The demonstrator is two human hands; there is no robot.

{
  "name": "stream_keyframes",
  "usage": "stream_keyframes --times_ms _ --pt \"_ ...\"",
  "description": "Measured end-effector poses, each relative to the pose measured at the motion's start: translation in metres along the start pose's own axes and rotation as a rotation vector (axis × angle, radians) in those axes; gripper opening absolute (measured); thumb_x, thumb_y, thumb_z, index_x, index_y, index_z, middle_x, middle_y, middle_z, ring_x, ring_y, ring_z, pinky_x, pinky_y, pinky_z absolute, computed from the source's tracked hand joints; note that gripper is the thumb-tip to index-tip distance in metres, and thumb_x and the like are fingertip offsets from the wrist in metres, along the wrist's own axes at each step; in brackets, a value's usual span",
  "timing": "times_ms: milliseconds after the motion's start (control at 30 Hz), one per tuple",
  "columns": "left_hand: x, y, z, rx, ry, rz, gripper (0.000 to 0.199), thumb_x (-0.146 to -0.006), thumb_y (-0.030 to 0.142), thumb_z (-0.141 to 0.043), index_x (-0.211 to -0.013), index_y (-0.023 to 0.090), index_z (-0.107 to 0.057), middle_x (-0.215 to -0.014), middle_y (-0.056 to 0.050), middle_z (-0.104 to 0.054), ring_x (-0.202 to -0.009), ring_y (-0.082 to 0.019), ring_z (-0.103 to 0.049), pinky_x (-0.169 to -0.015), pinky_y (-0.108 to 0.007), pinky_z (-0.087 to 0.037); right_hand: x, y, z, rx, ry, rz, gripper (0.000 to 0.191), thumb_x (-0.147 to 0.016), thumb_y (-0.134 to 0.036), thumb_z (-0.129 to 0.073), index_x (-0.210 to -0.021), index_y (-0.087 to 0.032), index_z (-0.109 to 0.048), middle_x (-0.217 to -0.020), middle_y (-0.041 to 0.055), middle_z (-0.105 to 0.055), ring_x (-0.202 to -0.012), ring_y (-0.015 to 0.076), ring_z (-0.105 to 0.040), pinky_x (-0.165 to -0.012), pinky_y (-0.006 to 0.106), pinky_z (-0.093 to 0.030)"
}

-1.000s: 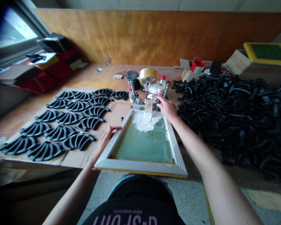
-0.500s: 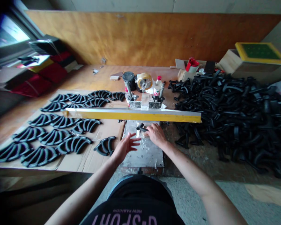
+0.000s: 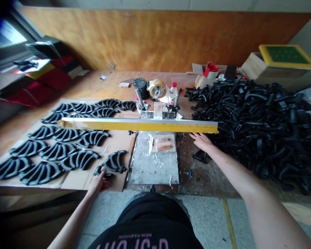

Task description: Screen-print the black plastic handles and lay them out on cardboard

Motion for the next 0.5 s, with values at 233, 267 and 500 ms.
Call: stream_keyframes --times_ms 233,267,500 --pt "-0.006 0.006 0.008 -0.195 -0.053 0.022 0.049 -0.077 0.066 -0.048 -0.065 0.019 -0.055 -0.044 -0.008 -0.058 -0.042 -0.024 -0.059 -0.04 -0.032 -0.046 0.004 -0.022 0.021 -0.08 0.148 -0.074 0.021 -0.083 -0.027 -0.059 -0.099 -0.027 -0.072 -0.103 0.0073 -0.071 -0.101 0.0247 -0.063 -0.092 0.039 -0.046" --pt "-0.006 0.01 0.009 -0.252 -0.063 0.016 0.051 -0.076 0.067 -0.048 -0.064 0.019 -0.055 -0.043 -0.007 -0.057 -0.041 -0.023 -0.057 -0.039 -0.031 -0.045 0.0 -0.039 0.025 -0.101 0.189 -0.074 0.021 -0.082 -0.027 -0.062 -0.101 -0.025 -0.071 -0.099 0.0073 -0.07 -0.095 0.0238 -0.064 -0.087 0.036 -0.047" --pt "0.059 0.168 -0.019 0.041 -0.179 -0.495 0.051 -0.081 0.066 -0.048 -0.078 0.017 -0.06 -0.049 -0.001 -0.06 -0.038 -0.013 -0.05 -0.039 -0.022 -0.039 -0.043 -0.183 0.025 -0.217 0.381 0.146 0.017 -0.087 -0.018 -0.062 -0.101 -0.021 -0.069 -0.101 0.0056 -0.066 -0.096 0.02 -0.058 -0.086 0.032 -0.045"
Point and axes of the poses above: each hand's wrist, its own x-axis away from the middle knuckle, its own z-axis out of the back of the hand, y = z × x, the point moved 8 cm from there along -x, towards the middle knuckle
